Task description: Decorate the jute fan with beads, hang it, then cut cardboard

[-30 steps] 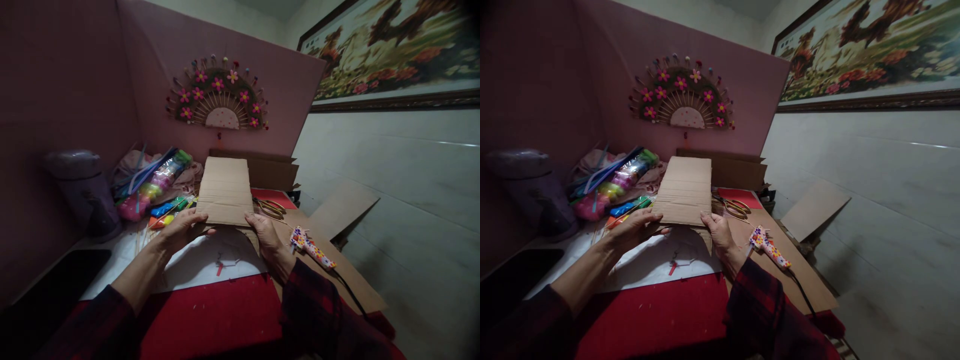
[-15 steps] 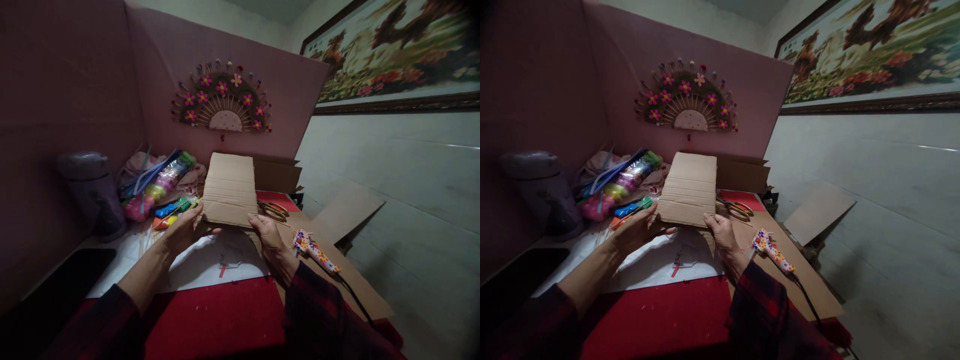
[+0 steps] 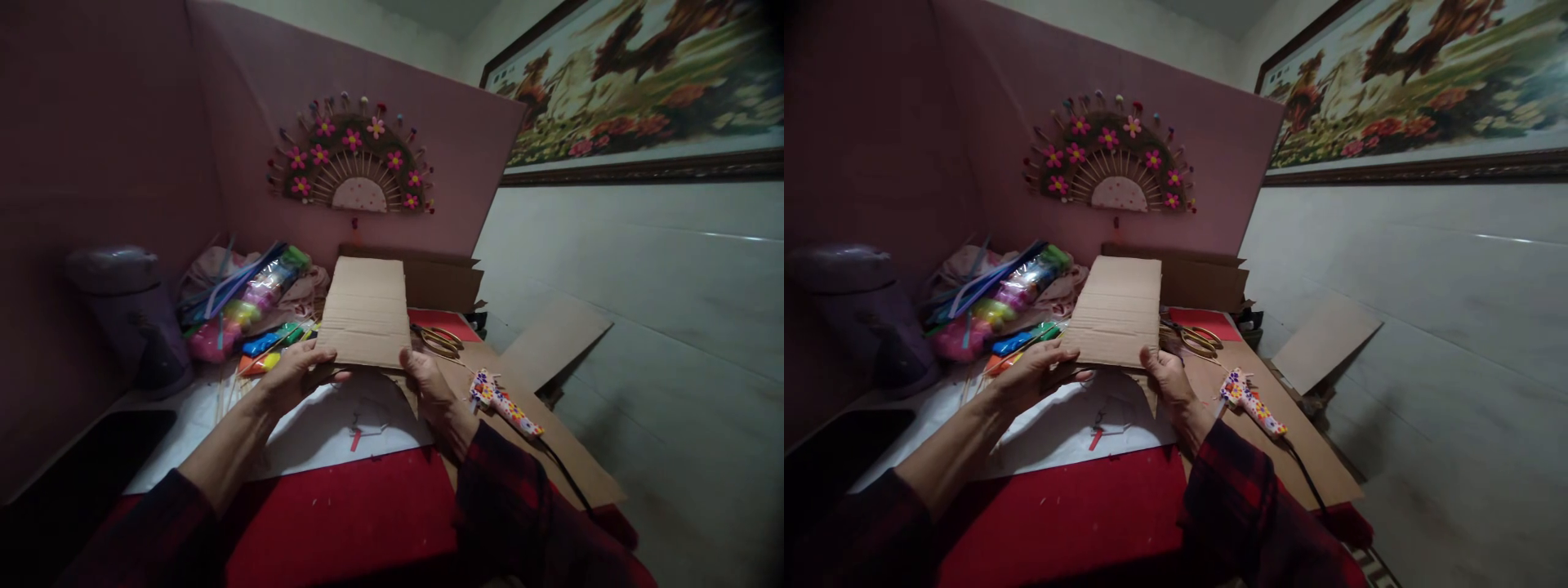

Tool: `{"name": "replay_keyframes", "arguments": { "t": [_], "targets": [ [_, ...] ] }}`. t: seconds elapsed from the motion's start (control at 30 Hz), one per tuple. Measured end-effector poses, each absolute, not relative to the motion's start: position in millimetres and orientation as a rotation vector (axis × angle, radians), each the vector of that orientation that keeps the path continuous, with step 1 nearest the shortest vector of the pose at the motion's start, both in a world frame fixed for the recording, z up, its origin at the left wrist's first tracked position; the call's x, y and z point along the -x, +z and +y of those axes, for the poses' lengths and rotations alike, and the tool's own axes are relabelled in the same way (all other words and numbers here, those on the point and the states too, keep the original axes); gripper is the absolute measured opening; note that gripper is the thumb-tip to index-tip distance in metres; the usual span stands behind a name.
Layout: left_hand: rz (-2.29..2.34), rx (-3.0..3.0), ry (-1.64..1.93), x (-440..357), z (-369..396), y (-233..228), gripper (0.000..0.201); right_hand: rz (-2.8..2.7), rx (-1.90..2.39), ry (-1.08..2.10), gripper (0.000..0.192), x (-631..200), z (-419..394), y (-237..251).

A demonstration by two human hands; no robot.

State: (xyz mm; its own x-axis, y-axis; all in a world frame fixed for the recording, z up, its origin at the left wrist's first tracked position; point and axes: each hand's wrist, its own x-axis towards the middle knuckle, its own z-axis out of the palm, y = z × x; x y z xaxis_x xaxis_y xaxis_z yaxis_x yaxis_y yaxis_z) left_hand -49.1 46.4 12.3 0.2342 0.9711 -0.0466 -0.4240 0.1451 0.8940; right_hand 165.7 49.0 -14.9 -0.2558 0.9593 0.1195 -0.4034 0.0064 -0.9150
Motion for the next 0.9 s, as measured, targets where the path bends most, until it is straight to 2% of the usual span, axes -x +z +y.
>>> {"name": "replay_keyframes", "arguments": {
  "t": [0.3, 0.47, 0.57, 0.67, 0.77, 0.9],
  "targets": [
    [0.498, -0.739, 1.199, 45.7, 43.2, 8.7, 0.029, -0.963, 0.657, 1.542, 0.030, -166.8, 49.2, -11.6],
    [0.494, -1.050, 1.065, 18.7, 32.1, -3.6, 0.033, -0.901, 0.623, 1.556, 0.028, -158.4, 45.3, -12.8],
    [0.598, -1.133, 1.175, 0.1, 23.5, -8.5, 0.037, -0.906, 0.563, 1.587, 0.030, -148.1, 39.9, -14.1],
    [0.887, -1.068, 1.284, -9.8, 17.8, -8.9, 0.047, -0.963, 0.532, 1.589, 0.028, -137.0, 34.9, -15.3],
    [1.051, -0.954, 1.401, -11.2, 16.2, -6.3, 0.038, -0.996, 0.511, 1.580, 0.025, -129.2, 31.7, -15.5],
    [0.843, -0.858, 1.420, -9.8, 17.1, -1.7, 0.033, -0.958, 0.508, 1.595, 0.031, -127.6, 30.5, -14.2]
  ]
}}
